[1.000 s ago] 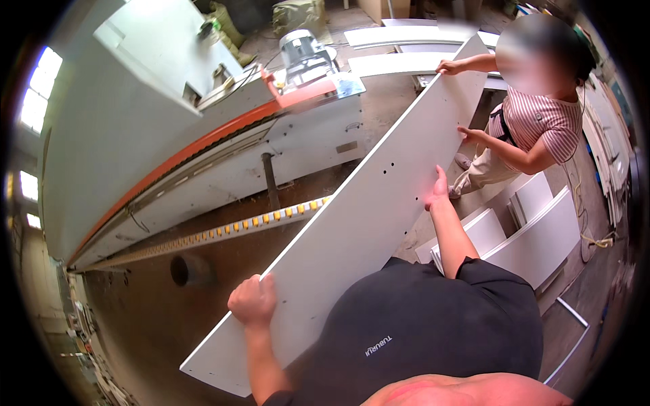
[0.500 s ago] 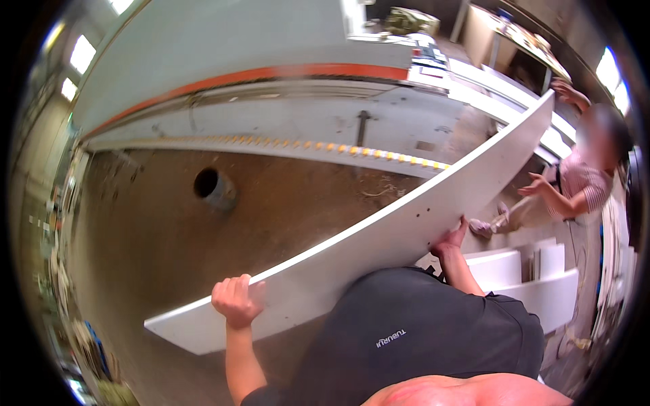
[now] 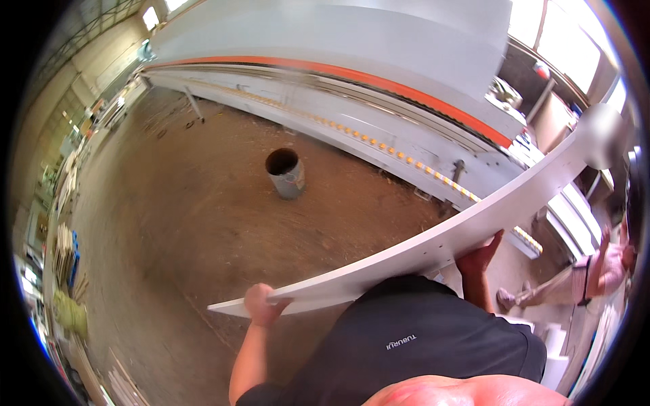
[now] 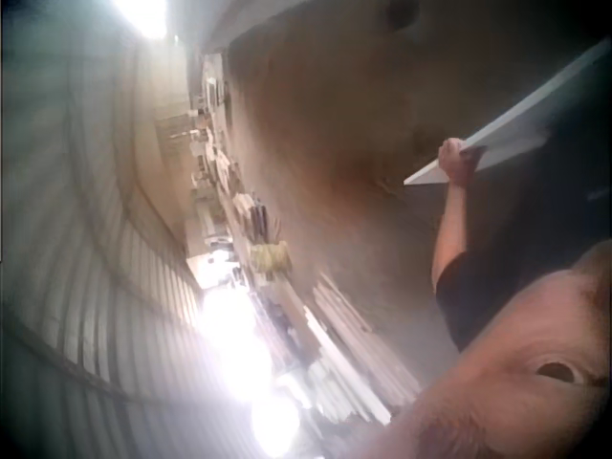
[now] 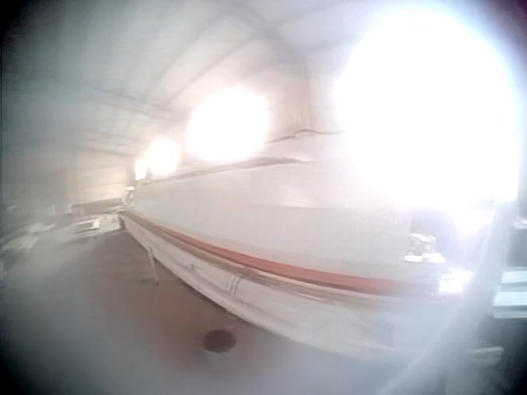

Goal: The person applies adhesive edge banding to the edges of white rectangular panels in a workshop. They position the panels on a machine, apply the strip, and use a tool to smooth it down. Another person assists by handing over panels and operating the machine.

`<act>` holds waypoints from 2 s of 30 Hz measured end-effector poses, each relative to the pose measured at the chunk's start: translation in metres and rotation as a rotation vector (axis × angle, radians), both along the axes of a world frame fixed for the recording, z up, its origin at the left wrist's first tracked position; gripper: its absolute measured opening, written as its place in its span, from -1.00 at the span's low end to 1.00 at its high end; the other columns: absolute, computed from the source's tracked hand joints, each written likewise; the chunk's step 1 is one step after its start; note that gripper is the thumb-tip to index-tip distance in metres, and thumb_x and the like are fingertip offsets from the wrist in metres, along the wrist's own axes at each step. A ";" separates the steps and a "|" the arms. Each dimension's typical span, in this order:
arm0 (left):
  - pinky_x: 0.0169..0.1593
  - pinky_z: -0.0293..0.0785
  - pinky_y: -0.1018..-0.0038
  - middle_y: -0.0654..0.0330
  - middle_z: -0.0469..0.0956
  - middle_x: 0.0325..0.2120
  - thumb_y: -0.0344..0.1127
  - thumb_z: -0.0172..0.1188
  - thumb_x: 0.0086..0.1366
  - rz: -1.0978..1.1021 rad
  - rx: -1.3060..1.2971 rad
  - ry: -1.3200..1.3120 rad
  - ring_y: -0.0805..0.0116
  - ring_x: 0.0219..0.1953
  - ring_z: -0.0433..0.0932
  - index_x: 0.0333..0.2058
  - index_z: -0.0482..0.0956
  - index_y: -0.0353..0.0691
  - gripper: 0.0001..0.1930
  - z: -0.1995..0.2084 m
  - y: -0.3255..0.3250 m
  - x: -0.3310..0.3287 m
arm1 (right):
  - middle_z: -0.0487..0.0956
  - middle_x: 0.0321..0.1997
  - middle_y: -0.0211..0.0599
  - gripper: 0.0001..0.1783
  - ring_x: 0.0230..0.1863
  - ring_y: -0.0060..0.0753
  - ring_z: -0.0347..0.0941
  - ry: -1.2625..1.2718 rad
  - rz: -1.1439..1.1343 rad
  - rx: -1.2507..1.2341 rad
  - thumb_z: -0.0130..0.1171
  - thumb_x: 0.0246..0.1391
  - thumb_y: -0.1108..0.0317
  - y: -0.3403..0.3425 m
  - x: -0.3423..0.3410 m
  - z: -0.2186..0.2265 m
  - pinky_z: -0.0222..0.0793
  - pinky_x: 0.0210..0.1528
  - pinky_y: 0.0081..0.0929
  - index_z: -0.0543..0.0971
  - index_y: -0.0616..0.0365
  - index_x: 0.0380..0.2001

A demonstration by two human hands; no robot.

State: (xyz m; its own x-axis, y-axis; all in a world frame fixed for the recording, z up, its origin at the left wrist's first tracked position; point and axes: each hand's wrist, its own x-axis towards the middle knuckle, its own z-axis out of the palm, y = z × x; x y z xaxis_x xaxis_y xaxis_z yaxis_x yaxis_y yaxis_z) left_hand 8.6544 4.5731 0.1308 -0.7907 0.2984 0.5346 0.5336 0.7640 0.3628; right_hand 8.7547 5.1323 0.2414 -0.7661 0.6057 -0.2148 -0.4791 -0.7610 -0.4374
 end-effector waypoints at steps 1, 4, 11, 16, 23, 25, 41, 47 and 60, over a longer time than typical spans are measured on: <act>-0.36 0.41 0.18 0.18 0.52 -0.54 0.32 0.55 -0.09 -0.007 -0.004 -0.105 0.09 -0.47 0.53 -0.49 0.48 -0.11 -0.37 -0.022 -0.011 -0.020 | 0.52 0.27 -0.41 -0.13 0.30 -0.20 0.38 0.031 0.018 0.087 0.05 0.18 -0.48 -0.007 -0.025 0.001 0.27 0.35 -0.12 0.44 -0.06 0.30; -0.32 0.49 0.18 0.14 0.58 -0.49 0.10 0.59 -0.01 -0.096 0.181 -0.262 0.02 -0.42 0.58 -0.46 0.56 -0.12 -0.53 -0.053 -0.001 -0.090 | 0.54 0.21 -0.34 -0.24 0.22 -0.21 0.44 0.139 0.032 0.263 -0.07 0.36 -0.35 -0.024 -0.118 0.017 0.36 0.28 -0.17 0.40 0.03 0.31; -0.27 0.56 0.35 0.13 0.66 -0.41 -0.21 0.60 0.03 -0.188 0.523 -0.233 0.17 -0.36 0.67 -0.31 0.60 -0.17 -0.64 0.070 0.042 -0.254 | 0.55 0.21 -0.34 -0.29 0.23 -0.24 0.46 0.457 0.246 0.421 0.02 0.37 -0.27 -0.114 -0.394 0.017 0.38 0.27 -0.15 0.40 0.06 0.29; -0.33 0.45 0.53 0.23 0.61 -0.44 -0.22 0.50 0.25 -0.172 0.783 -0.193 0.51 -0.43 0.52 -0.23 0.55 -0.27 -0.67 0.190 -0.008 -0.372 | 0.56 0.18 -0.28 -0.31 0.20 -0.29 0.47 0.277 0.128 0.640 0.21 0.29 -0.19 -0.263 -0.536 0.044 0.38 0.24 -0.18 0.45 0.17 0.19; -0.18 0.51 0.53 0.26 0.64 -0.27 -0.21 0.40 0.36 -0.338 1.226 -0.238 0.54 -0.26 0.56 -0.07 0.54 -0.32 -0.65 0.262 -0.206 -0.521 | 0.61 -0.19 -0.48 -0.44 -0.15 -0.60 0.44 0.180 0.210 1.079 0.44 0.16 -0.08 -0.471 -0.644 0.031 0.34 -0.04 -0.51 0.59 0.26 -0.14; -0.15 0.51 0.52 0.26 0.64 -0.22 -0.24 0.40 0.36 -0.356 1.305 -0.261 0.52 -0.22 0.56 -0.03 0.55 -0.32 -0.65 0.270 -0.279 -0.557 | 0.60 -0.23 -0.51 -0.46 -0.19 -0.64 0.43 0.165 0.223 1.151 0.47 0.14 -0.04 -0.544 -0.673 0.036 0.33 -0.10 -0.55 0.60 0.25 -0.17; -0.11 0.57 0.19 0.14 0.60 -0.26 0.12 0.25 0.39 -1.008 1.811 -0.330 0.11 -0.16 0.60 -0.13 0.43 -0.08 -0.59 0.046 -0.737 -0.886 | 0.69 -0.28 -0.10 -0.29 -0.28 -0.15 0.63 0.930 1.325 1.472 -0.13 0.44 -0.20 -1.021 -1.056 0.070 0.52 -0.19 -0.29 0.70 0.27 -0.26; -0.28 0.27 0.31 0.24 0.33 -0.57 -0.10 -0.03 0.53 -0.709 2.146 -0.481 0.30 -0.49 0.26 -0.45 0.27 -0.10 -0.66 0.042 -0.874 -1.026 | 0.67 0.01 -0.32 -0.34 0.00 -0.36 0.56 -0.164 2.098 0.656 -0.30 0.50 -0.16 -1.285 -1.201 -0.049 0.42 0.14 -0.34 0.66 0.12 -0.02; -0.04 0.51 0.14 0.26 0.58 -0.45 0.62 -0.02 0.20 -0.116 2.336 -0.558 0.19 -0.31 0.58 -0.32 0.58 -0.06 -0.25 -0.084 -1.248 -1.373 | 0.68 -0.02 -0.21 -0.33 -0.03 -0.38 0.58 -0.450 2.097 1.305 -0.25 0.50 -0.17 -1.600 -1.534 -0.065 0.46 0.11 -0.34 0.63 0.12 0.16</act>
State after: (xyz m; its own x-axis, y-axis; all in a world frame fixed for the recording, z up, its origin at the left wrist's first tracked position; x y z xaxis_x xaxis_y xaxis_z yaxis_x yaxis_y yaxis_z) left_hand 7.2813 3.3248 0.0472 -0.9479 -0.1957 -0.2515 0.1203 -0.9506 0.2862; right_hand 7.2208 3.5322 0.1764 -0.3017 -0.5785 -0.7578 0.3593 0.6672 -0.6525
